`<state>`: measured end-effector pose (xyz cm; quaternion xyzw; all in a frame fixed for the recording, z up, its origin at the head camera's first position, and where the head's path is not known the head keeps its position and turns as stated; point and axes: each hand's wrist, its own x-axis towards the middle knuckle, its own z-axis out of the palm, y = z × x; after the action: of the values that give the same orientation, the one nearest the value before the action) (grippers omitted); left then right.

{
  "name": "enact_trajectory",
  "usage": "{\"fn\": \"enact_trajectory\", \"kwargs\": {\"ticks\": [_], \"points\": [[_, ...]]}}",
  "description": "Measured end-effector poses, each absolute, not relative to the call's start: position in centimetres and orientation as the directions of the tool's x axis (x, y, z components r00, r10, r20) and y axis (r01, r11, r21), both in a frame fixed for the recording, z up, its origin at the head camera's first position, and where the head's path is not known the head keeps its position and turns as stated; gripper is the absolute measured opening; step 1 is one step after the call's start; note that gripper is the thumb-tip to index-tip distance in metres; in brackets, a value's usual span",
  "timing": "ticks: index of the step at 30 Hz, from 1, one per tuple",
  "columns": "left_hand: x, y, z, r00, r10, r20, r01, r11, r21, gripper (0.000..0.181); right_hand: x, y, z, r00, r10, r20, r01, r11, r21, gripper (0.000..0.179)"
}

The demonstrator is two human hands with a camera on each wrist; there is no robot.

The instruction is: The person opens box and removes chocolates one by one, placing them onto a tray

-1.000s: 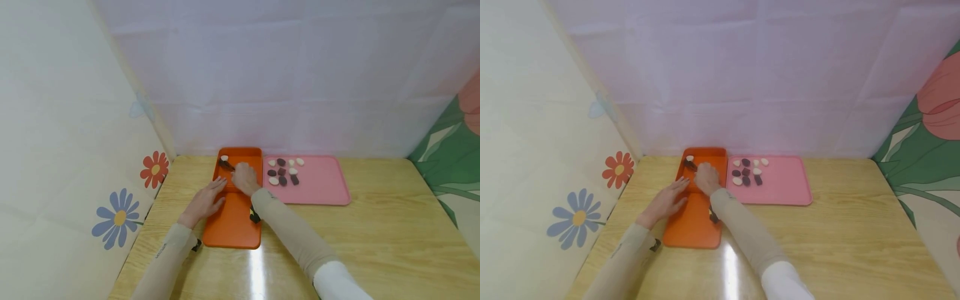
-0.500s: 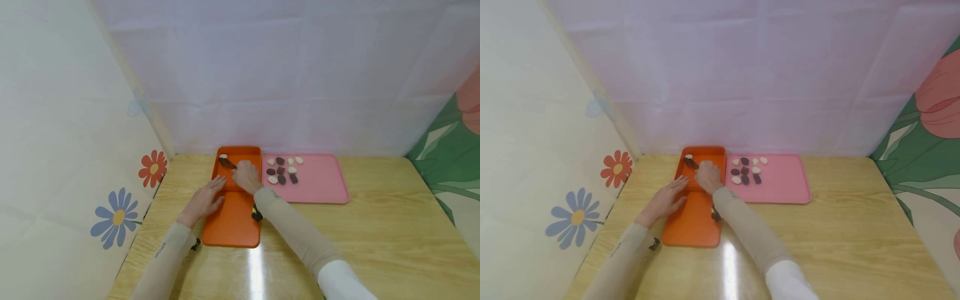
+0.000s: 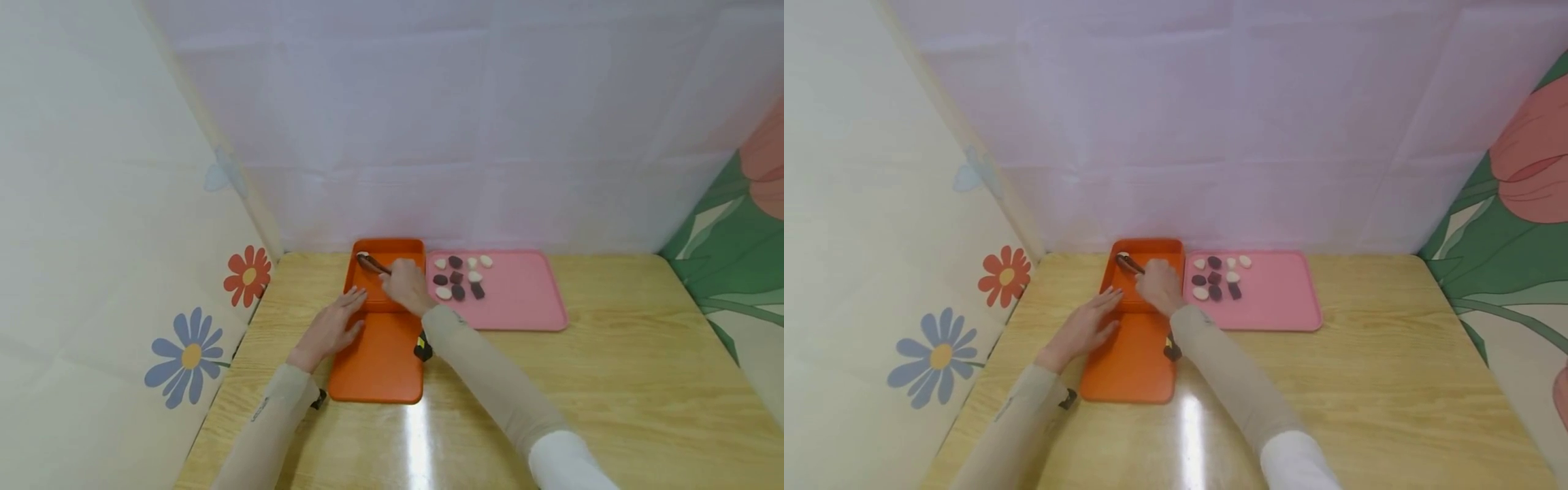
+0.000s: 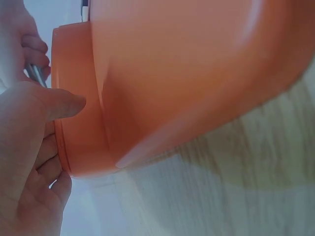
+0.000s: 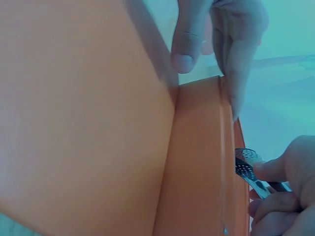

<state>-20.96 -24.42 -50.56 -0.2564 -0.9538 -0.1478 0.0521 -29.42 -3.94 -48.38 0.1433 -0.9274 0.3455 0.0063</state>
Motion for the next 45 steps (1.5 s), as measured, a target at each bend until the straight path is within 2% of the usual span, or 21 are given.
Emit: {"fn": "enact_trajectory", "kwargs": {"ticks": [8, 19, 30, 38, 45], "points": [[-21.0, -24.4, -50.7, -0.86, 0.473, 0.192, 0.508, 0.826, 0.243, 0.062, -29.1, -2.5, -47.7, -0.953, -0.276, 0.121, -0.282, 0.673, -0.684, 0.026], [-21.1, -24.4, -50.8, -0.864, 0.47, 0.181, 0.503, 0.825, 0.256, 0.062, -28.0, -0.3, -46.9, -0.96, -0.278, -0.026, -0.153, 0.602, -0.784, 0.029], [-20.9, -24.4, -50.6, -0.856, 0.479, 0.196, 0.516, 0.82, 0.25, 0.063, -26.6, 2.1, -46.7, -0.967, -0.254, 0.033, -0.174, 0.556, -0.813, 0.028], [-20.9, -24.3, -50.9, -0.869, 0.463, 0.175, 0.494, 0.825, 0.274, 0.062, -26.2, 4.8, -46.9, -0.95, -0.261, 0.173, -0.288, 0.513, -0.808, 0.026], [-21.0, -24.4, -50.8, -0.873, 0.458, 0.166, 0.487, 0.829, 0.275, 0.062, -25.6, 6.7, -47.0, -0.962, -0.229, 0.151, -0.249, 0.5, -0.83, 0.039]]}}
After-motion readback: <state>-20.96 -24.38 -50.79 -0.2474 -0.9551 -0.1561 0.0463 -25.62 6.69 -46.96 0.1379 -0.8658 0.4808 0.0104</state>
